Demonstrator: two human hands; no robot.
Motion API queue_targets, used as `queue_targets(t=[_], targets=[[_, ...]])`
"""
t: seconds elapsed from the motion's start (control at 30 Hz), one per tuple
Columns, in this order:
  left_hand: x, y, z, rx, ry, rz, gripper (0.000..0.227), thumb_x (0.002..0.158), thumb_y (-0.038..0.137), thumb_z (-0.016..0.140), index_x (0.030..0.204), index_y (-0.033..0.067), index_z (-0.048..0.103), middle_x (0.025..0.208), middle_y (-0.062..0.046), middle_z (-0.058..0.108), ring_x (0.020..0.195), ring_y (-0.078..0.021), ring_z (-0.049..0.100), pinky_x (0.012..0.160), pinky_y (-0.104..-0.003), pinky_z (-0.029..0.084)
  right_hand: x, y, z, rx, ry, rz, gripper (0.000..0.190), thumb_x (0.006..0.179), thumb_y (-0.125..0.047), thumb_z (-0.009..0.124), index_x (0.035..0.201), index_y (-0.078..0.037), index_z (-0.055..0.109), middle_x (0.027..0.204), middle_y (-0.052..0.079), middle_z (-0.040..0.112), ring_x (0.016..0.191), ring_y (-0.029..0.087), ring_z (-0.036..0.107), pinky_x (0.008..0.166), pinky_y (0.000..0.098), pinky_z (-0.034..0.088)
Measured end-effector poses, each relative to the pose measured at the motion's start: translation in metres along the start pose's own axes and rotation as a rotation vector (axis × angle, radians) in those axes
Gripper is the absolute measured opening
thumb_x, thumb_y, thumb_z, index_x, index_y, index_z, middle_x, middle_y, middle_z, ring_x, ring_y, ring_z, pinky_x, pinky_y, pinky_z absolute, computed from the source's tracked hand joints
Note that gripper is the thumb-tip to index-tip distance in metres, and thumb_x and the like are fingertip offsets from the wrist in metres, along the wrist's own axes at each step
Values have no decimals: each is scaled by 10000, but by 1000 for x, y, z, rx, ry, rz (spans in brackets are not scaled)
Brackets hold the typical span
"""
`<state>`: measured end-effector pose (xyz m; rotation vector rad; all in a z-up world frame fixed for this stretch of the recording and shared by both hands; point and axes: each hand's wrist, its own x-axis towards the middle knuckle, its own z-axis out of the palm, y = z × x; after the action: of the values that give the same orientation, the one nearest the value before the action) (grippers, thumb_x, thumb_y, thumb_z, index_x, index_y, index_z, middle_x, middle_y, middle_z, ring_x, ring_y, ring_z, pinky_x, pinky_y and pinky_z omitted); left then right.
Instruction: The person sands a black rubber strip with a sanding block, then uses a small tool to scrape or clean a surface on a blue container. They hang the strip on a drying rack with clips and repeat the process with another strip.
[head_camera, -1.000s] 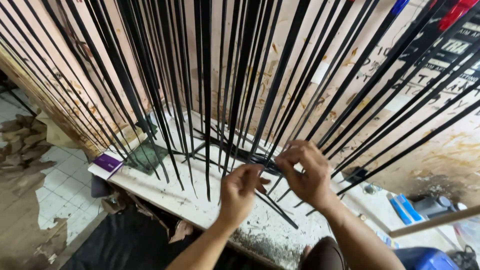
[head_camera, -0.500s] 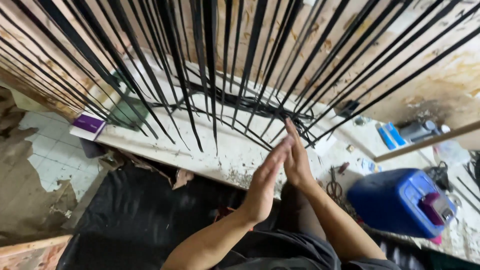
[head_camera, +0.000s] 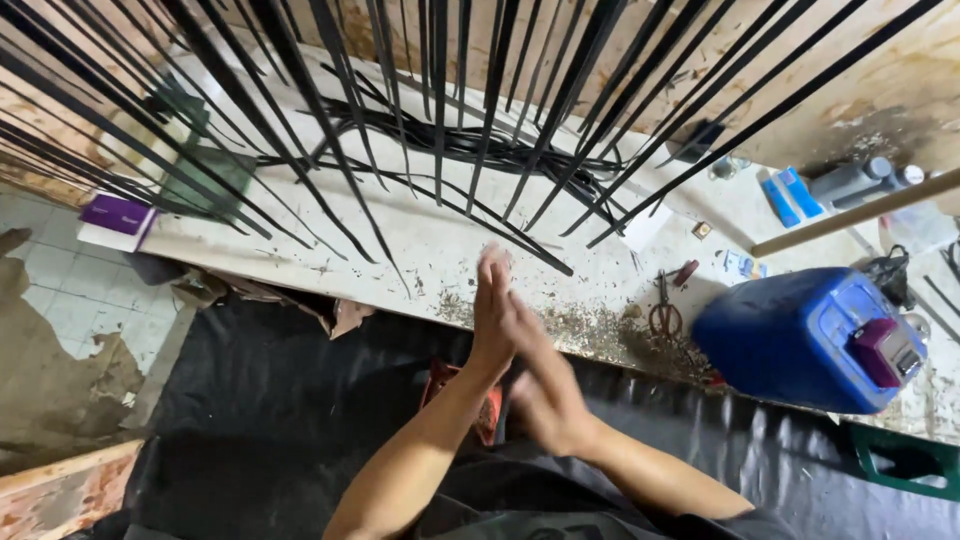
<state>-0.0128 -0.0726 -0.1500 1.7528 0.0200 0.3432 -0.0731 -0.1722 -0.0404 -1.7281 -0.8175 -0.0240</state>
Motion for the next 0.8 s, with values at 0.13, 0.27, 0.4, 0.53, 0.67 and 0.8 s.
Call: queue_targets(t=[0.13, 0.27, 0.4, 0.53, 0.67, 0.8], targets=[[-25, -68, 44, -1245, -432, -757, 771, 979, 676, 367, 1484, 110, 502, 1449, -220, 589, 1310, -348, 587, 1102, -444, 481, -46, 131, 18, -668, -148, -639, 501, 1101, -472, 546, 1493, -162, 581, 1597, 160, 412, 1518, 366, 332, 1257, 523, 246], [-52, -75, 57, -1225, -258, -539, 700, 1048, 566, 299, 1557, 89, 359, 1574, -175, 366, 1431, -302, 360, 1183, -435, 290, -63, 227, 5, -517, -8, -626, 584, 1051, -591, 245, 1510, -347, 511, 1647, 129, 384, 1531, 397, 311, 1238, 612, 167], [-73, -105, 90, -1141, -29, -222, 629, 1138, 424, 213, 1651, 62, 175, 1735, -118, 80, 1587, -244, 68, 1287, -425, 45, -73, 317, -8, -766, 113, -458, 573, 1083, -322, 231, 1587, -108, 401, 1665, 181, 327, 1535, 417, 276, 1239, 587, 177], [-141, -212, 148, -621, -67, 60, 678, 1111, 390, 406, 1606, -33, 214, 1712, -228, 111, 1582, -349, 89, 1281, -497, 66, -159, 404, 7, -248, 120, -106, 506, 1087, -146, 319, 1572, -31, 406, 1658, 263, 284, 1488, 500, 298, 1176, 659, 287], [-174, -330, 214, 137, 12, 767, 661, 1036, 521, 433, 1543, 96, 442, 1626, -249, 354, 1512, -514, 287, 1252, -635, 189, -245, 435, 8, 209, 131, 107, 521, 1099, -286, 283, 1530, -50, 459, 1596, 208, 390, 1446, 404, 385, 1184, 609, 292], [-163, -364, 231, 601, 67, 697, 616, 1031, 414, 511, 1565, 127, 408, 1674, -190, 307, 1512, -535, 257, 1186, -699, 166, -284, 393, -20, 767, 107, 391, 605, 1116, -466, 238, 1475, -74, 527, 1515, 139, 528, 1393, 282, 499, 1194, 545, 299]])
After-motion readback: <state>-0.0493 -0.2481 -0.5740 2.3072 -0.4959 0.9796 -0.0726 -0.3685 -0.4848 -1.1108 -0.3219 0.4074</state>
